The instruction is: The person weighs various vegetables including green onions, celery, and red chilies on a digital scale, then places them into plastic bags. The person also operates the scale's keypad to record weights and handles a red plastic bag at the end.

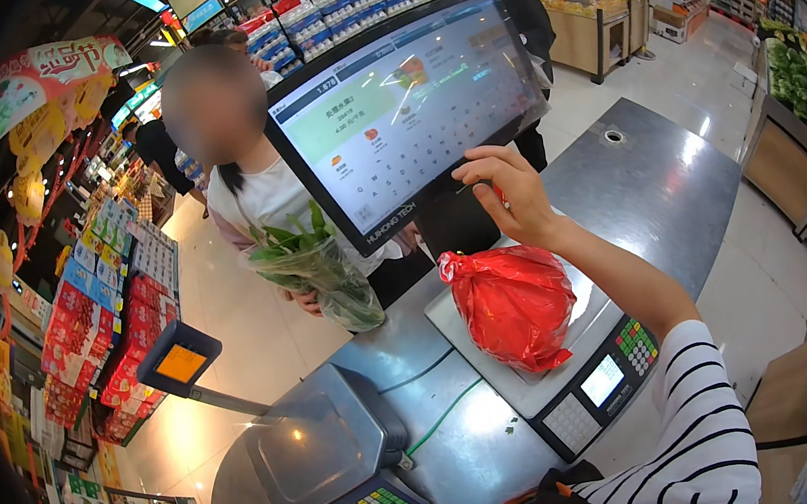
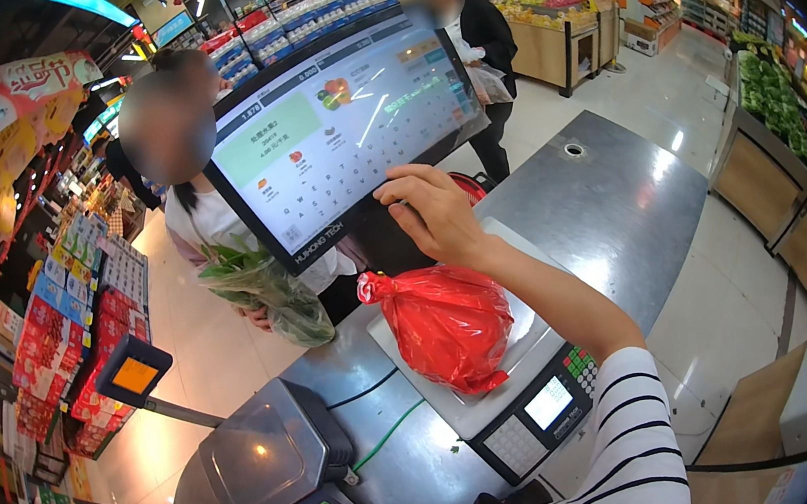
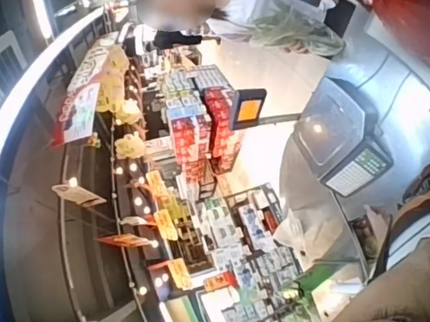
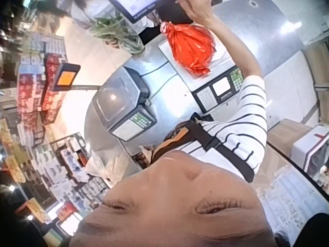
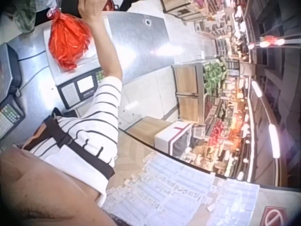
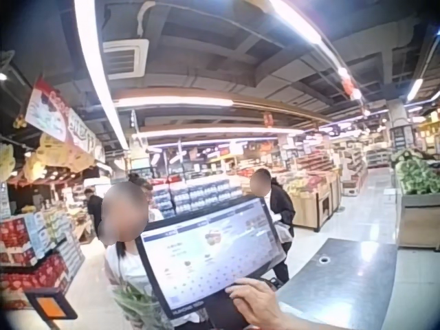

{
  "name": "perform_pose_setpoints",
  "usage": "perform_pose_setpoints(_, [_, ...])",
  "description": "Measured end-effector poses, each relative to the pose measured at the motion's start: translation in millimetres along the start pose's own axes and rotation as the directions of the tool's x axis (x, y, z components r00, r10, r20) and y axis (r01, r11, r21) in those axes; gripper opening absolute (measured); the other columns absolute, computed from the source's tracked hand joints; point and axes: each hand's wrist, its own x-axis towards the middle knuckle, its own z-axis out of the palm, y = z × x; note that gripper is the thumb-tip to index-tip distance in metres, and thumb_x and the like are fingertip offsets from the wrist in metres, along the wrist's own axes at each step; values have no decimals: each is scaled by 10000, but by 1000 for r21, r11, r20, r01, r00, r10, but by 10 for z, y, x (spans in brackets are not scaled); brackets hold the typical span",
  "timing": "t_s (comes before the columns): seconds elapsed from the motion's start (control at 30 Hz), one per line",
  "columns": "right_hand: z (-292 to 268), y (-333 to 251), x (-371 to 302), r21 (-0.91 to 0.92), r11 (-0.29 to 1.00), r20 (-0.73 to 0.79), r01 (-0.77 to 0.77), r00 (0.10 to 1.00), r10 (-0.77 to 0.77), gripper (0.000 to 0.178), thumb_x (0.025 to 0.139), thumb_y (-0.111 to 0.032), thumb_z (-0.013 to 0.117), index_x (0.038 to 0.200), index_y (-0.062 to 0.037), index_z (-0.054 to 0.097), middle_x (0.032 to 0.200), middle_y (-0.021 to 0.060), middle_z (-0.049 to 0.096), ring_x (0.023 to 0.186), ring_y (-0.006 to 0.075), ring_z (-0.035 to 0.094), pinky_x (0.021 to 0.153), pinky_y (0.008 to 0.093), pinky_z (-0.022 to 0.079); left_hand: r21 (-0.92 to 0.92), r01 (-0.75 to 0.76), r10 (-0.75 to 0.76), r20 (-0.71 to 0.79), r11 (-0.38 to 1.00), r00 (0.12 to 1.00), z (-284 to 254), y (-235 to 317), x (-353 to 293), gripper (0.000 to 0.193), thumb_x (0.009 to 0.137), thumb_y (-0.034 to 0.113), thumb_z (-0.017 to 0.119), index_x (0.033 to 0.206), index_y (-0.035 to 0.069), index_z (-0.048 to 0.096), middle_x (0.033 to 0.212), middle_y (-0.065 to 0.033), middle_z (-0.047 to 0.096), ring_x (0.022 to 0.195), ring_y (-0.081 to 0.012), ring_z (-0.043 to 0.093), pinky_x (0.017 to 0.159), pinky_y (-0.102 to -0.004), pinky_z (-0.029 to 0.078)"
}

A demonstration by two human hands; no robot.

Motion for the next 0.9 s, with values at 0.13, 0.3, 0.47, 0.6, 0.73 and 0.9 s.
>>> perform_pose_setpoints(0.13, [-32, -162, -17, 92, 995, -12, -42, 999, 43, 133, 837, -47, 570, 967, -48, 599, 976, 64, 651, 1039, 283, 569, 849, 378, 455, -2, 3, -3, 4, 1000, 1000, -20, -20, 29, 357, 928, 393, 420, 1182, 141, 425, 1066, -29, 445, 899, -158, 393, 724, -328, 301])
perform_pose_setpoints(0.3, [-148, -336, -68, 80, 996, 35, -50, 998, 48, 150, 832, -65, 584, 980, -48, 608, 971, 86, 639, 1013, 285, 577, 835, 378, 464, -7, 4, -4, 14, 1000, 1000, -61, -48, 73, 329, 931, 371, 427, 1160, 135, 438, 1030, -30, 457, 859, -153, 404, 690, -316, 308])
perform_pose_setpoints(0.47, [-253, -471, -147, 53, 995, 60, -86, 995, 82, 164, 830, -84, 598, 989, -47, 607, 984, 98, 632, 1023, 287, 565, 856, 377, 453, -11, -2, 2, 30, 1000, 1000, -110, -78, 144, 302, 933, 350, 434, 1138, 129, 450, 994, -30, 468, 819, -148, 414, 657, -305, 316])
perform_pose_setpoints(0.6, [-318, -580, -185, 62, 990, 61, -129, 990, 125, 168, 830, -91, 605, 991, -46, 606, 989, 98, 630, 1032, 287, 558, 866, 377, 447, -7, -4, 4, 42, 1000, 999, -176, -115, 201, 280, 935, 332, 439, 1121, 124, 461, 965, -31, 478, 788, -144, 423, 631, -296, 321])
perform_pose_setpoints(0.73, [-374, -680, -217, 25, 988, 76, -152, 986, 149, 196, 824, -120, 624, 1004, -45, 601, 1010, 101, 623, 1041, 290, 549, 873, 381, 443, 1, -15, 15, 48, 1000, 999, -264, -129, 245, 259, 937, 315, 445, 1103, 119, 471, 936, -32, 487, 756, -140, 431, 604, -287, 327])
perform_pose_setpoints(0.9, [-421, -839, -252, -65, 972, 140, -228, 962, 235, 296, 812, -191, 657, 1054, -39, 579, 1053, 112, 599, 1056, 299, 530, 897, 387, 423, 6, -23, 23, 68, 1000, 997, -366, -128, 349, 233, 939, 293, 452, 1082, 112, 484, 900, -33, 498, 716, -135, 442, 571, -276, 334])
